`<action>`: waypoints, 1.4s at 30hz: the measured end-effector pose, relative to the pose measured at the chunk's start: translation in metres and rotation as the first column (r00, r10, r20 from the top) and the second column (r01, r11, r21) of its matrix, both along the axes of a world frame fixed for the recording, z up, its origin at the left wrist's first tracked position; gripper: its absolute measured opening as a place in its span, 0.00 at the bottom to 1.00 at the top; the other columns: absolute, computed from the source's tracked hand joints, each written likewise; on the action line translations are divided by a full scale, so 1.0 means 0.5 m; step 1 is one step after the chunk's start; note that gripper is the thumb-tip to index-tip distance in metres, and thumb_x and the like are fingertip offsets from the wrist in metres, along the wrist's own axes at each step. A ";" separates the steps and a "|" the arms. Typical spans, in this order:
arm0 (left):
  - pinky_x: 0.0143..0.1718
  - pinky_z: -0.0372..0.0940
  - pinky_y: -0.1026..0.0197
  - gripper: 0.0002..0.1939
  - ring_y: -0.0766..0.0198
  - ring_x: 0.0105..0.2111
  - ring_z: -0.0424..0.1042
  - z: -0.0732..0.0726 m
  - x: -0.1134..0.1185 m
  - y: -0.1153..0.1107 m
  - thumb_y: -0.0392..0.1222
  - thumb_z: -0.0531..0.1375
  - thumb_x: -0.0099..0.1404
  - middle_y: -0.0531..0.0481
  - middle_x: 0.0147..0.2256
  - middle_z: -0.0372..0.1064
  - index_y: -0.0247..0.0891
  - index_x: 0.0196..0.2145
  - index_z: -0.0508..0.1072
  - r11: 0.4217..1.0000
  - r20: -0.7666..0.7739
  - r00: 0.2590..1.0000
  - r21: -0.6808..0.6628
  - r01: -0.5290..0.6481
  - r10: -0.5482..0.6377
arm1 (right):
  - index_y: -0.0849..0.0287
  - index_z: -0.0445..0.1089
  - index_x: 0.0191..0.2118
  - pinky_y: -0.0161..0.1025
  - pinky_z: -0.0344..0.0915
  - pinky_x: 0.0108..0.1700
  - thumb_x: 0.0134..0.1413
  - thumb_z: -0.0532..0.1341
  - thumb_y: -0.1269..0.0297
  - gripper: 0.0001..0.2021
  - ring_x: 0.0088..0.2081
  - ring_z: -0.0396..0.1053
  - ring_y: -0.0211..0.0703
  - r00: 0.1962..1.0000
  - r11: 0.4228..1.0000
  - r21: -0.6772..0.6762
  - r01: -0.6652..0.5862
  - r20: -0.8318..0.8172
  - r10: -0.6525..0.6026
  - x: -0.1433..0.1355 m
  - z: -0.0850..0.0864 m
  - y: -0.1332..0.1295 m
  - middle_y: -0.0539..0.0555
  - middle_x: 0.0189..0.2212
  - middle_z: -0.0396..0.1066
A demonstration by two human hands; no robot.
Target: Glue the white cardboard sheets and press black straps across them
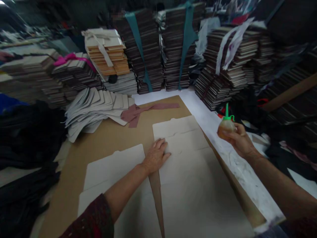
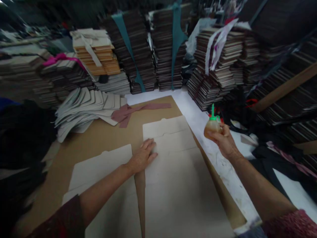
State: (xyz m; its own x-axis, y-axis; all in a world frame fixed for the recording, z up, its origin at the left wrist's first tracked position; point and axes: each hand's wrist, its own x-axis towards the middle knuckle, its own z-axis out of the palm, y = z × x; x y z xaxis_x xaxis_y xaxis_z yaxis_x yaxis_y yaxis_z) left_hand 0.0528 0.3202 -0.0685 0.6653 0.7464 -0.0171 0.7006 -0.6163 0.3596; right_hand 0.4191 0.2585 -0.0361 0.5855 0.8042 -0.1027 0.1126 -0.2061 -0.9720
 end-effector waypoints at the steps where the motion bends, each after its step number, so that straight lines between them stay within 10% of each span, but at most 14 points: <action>1: 0.66 0.50 0.41 0.26 0.45 0.65 0.51 0.009 0.002 -0.007 0.48 0.55 0.69 0.34 0.64 0.54 0.29 0.58 0.63 1.000 0.005 1.000 -0.016 -0.009 0.009 | 0.48 0.61 0.51 0.48 0.70 0.48 0.37 0.66 0.52 0.31 0.48 0.69 0.52 0.996 0.999 0.020 -0.049 -0.067 0.050 -0.007 0.022 -0.024 0.52 0.48 0.68; 10: 0.68 0.52 0.45 0.24 0.52 0.67 0.47 0.085 0.027 -0.329 0.39 0.54 0.68 0.40 0.64 0.54 0.35 0.60 0.60 0.949 0.115 0.973 -0.225 0.222 -0.201 | 0.50 0.46 0.66 0.62 0.68 0.49 0.61 0.32 0.49 0.31 0.58 0.64 0.60 0.939 0.965 -0.260 0.010 -0.330 -0.099 -0.047 0.119 -0.325 0.60 0.64 0.55; 16: 0.68 0.53 0.51 0.26 0.54 0.68 0.47 0.033 0.034 -0.483 0.44 0.53 0.70 0.45 0.66 0.53 0.35 0.63 0.58 0.931 0.050 0.962 -0.242 0.273 -0.269 | 0.48 0.61 0.48 0.49 0.70 0.34 0.40 0.66 0.44 0.28 0.43 0.72 0.60 0.920 0.945 -0.299 0.133 -0.317 -0.230 -0.113 0.106 -0.482 0.58 0.46 0.69; 25: 0.68 0.50 0.48 0.28 0.53 0.68 0.46 -0.026 0.029 -0.515 0.48 0.49 0.72 0.46 0.67 0.50 0.35 0.65 0.55 0.953 0.020 0.961 -0.120 0.277 -0.277 | 0.55 0.66 0.45 0.59 0.68 0.48 0.35 0.72 0.45 0.32 0.44 0.70 0.58 0.958 0.881 -0.387 0.272 0.197 -0.209 -0.218 0.064 -0.563 0.57 0.43 0.70; 42: 0.68 0.48 0.47 0.32 0.51 0.68 0.45 -0.038 0.032 -0.522 0.54 0.50 0.70 0.41 0.67 0.49 0.33 0.65 0.55 0.951 0.020 0.952 -0.051 0.306 -0.306 | 0.54 0.65 0.47 0.53 0.70 0.46 0.55 0.64 0.48 0.20 0.46 0.67 0.53 0.785 0.974 -0.228 0.003 0.604 0.139 -0.223 0.038 -0.561 0.57 0.46 0.64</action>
State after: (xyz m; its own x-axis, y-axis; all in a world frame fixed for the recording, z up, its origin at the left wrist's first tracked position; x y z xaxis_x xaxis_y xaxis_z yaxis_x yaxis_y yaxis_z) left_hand 0.0691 0.0593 -0.0875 0.8619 0.5053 -0.0418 0.4771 -0.7805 0.4040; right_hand 0.3075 -0.0221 -0.0172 0.5257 0.8457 0.0923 0.6903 -0.3607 -0.6272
